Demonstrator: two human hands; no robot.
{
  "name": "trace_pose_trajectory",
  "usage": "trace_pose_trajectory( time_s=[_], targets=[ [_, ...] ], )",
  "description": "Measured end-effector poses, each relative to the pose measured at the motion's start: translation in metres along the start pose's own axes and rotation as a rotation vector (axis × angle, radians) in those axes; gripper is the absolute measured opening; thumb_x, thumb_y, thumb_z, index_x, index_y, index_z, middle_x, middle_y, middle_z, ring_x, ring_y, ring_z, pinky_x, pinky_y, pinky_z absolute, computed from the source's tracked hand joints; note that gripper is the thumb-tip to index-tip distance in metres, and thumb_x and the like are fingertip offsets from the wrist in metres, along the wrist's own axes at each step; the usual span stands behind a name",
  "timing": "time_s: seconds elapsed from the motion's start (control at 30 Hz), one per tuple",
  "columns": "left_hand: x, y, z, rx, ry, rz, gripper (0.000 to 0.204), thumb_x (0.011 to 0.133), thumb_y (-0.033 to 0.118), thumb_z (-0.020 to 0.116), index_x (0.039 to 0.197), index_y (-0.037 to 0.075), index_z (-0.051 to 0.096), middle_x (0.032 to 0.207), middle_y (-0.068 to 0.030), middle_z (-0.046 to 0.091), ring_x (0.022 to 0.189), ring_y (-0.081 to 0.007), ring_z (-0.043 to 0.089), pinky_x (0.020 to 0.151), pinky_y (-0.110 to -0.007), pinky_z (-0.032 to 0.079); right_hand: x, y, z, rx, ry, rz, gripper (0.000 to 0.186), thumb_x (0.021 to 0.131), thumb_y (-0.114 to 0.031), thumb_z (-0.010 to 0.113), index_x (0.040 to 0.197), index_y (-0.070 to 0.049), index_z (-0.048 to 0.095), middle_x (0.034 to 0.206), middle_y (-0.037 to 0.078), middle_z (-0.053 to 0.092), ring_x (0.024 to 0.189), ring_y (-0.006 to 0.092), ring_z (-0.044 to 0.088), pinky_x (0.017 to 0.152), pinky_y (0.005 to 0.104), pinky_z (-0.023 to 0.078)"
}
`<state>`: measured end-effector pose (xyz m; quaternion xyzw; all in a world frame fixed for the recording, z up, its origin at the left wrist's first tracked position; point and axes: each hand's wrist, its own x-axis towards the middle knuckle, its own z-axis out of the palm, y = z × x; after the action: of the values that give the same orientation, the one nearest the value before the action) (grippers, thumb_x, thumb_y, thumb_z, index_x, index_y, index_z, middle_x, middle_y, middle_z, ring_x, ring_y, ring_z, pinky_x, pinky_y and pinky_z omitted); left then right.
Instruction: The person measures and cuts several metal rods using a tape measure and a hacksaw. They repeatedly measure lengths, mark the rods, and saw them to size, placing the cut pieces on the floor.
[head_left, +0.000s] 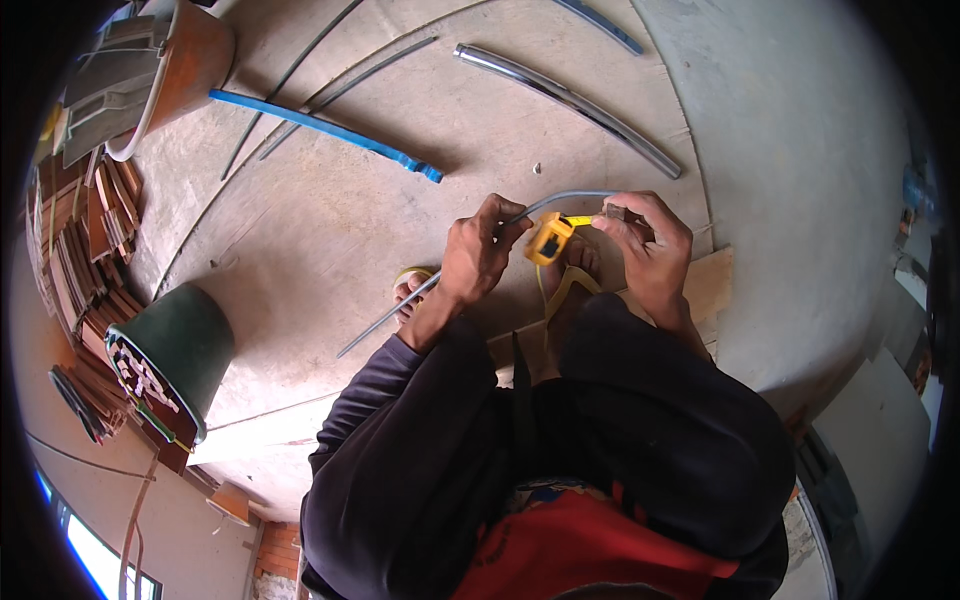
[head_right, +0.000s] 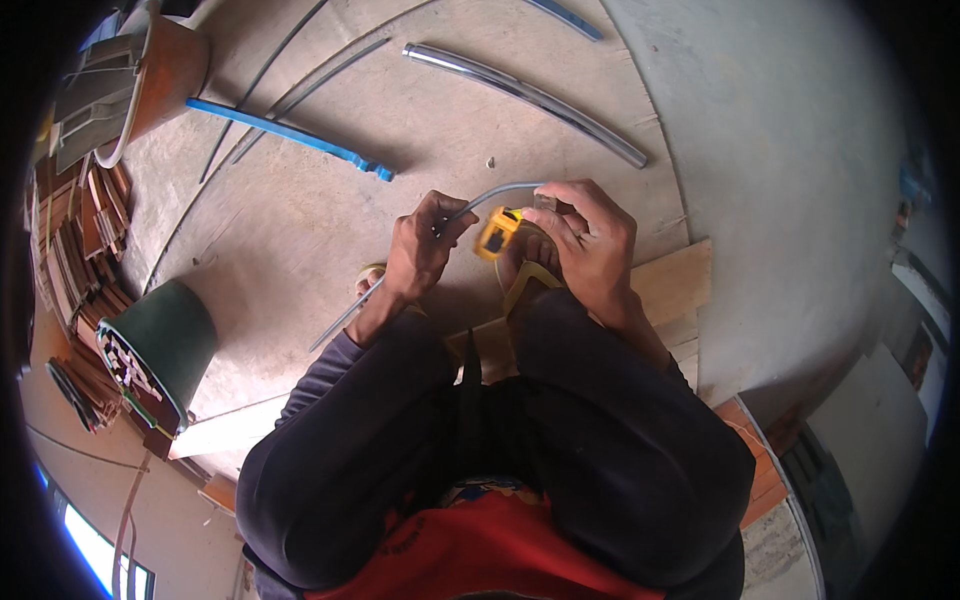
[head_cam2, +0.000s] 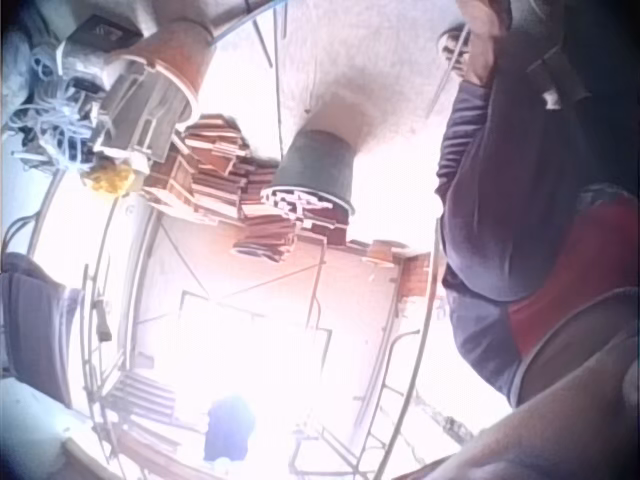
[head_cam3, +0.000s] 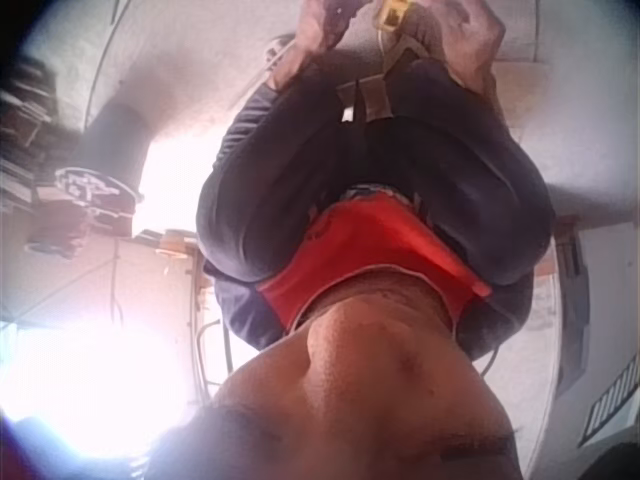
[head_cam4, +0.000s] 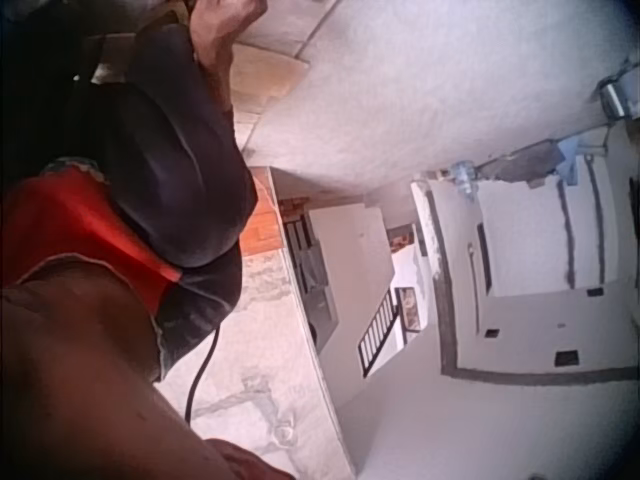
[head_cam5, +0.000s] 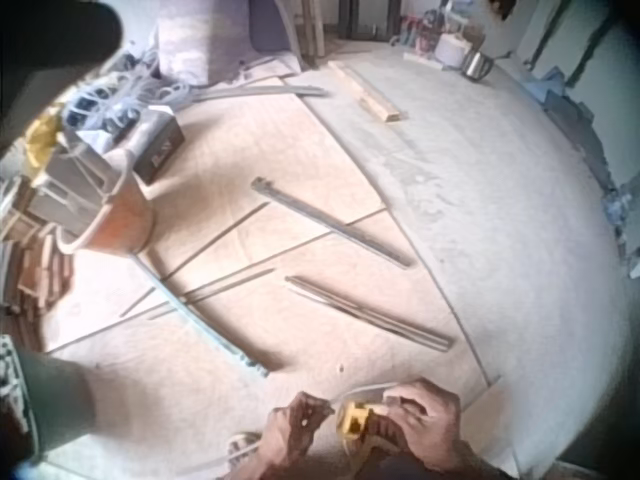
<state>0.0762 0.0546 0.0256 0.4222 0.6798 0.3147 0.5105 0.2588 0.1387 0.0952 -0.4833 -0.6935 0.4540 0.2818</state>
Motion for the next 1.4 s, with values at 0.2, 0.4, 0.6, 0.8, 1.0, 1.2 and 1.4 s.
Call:
trace_pose_trajectory(
  time_s=[0.2,0.4,0.6,0.8,1.0,1.2,1.4],
  targets=[
    [0.001,0.002,-0.011,-0.105,-0.036,0.016,0.015,0.088,0.013,0.063,0.094,0.0,0.059,0.082,-0.0119,0.068,0.074,-0.0187,0.065,0.068,-0.03,0.05,-0.002,0.008,0.004,0.085,0.09,-0.017,0.019,0.078,0.008,0.066,0.097,0.005,0.063,0.099,0.011,0.06,0.08,0.014,0.06,0.067,0.0236,0.052],
    [0.009,-0.012,-0.005,-0.059,0.078,0.371,0.014,0.09,0.009,0.057,0.096,-0.002,0.054,0.089,-0.017,0.067,0.08,-0.0286,0.067,0.071,-0.034,0.052,-0.005,0.008,0.005,0.261,0.148,0.06,0.02,0.08,0.009,0.064,0.1,0.006,0.063,0.107,0.014,0.056,0.085,0.0182,0.063,0.07,0.0279,0.061],
    [0.008,-0.015,-0.001,-0.1,-0.005,0.355,0.015,0.091,0.009,0.056,0.097,-0.004,0.053,0.095,-0.0185,0.067,0.083,-0.0311,0.067,0.072,-0.036,0.053,-0.004,0.007,0.005,0.346,0.201,0.188,0.021,0.08,0.008,0.064,0.101,0.006,0.063,0.108,0.014,0.056,0.086,0.0185,0.063,0.068,0.0285,0.062],
    [0.004,-0.01,-0.004,-0.169,-0.073,0.238,0.016,0.092,0.01,0.055,0.098,-0.004,0.053,0.092,-0.0184,0.067,0.08,-0.0301,0.067,0.067,-0.033,0.053,0.0,0.001,0.006,0.363,0.235,0.291,0.019,0.081,0.004,0.065,0.1,0.008,0.063,0.098,0.013,0.06,0.082,0.0177,0.064,0.066,0.0287,0.061],
    [0.007,-0.013,-0.003,-0.178,-0.096,0.299,0.014,0.093,0.011,0.054,0.097,-0.002,0.052,0.089,-0.0145,0.067,0.08,-0.0303,0.066,0.07,-0.035,0.051,0.002,0.0,0.005,0.359,0.225,0.403,0.021,0.082,-0.002,0.068,0.099,0.009,0.063,0.086,0.012,0.063,0.076,0.0164,0.065,0.063,0.0279,0.06],
    [0.0,-0.013,0.005,-0.156,-0.165,0.258,0.017,0.095,0.015,0.051,0.097,-0.002,0.053,0.089,-0.0124,0.065,0.088,-0.0248,0.065,0.079,-0.035,0.048,0.006,-0.003,0.005,0.301,0.188,0.4,0.023,0.081,-0.005,0.07,0.097,0.009,0.061,0.082,0.013,0.064,0.073,0.0156,0.065,0.062,0.0283,0.06],
    [0.001,-0.018,0.009,-0.106,-0.101,0.246,0.017,0.093,0.019,0.052,0.098,0.003,0.052,0.087,-0.0147,0.066,0.079,-0.0361,0.063,0.068,-0.041,0.048,0.006,-0.002,0.005,0.293,0.196,0.388,0.021,0.081,-0.006,0.07,0.094,0.008,0.06,0.08,0.013,0.064,0.072,0.015,0.064,0.061,0.0282,0.06]
  ],
)
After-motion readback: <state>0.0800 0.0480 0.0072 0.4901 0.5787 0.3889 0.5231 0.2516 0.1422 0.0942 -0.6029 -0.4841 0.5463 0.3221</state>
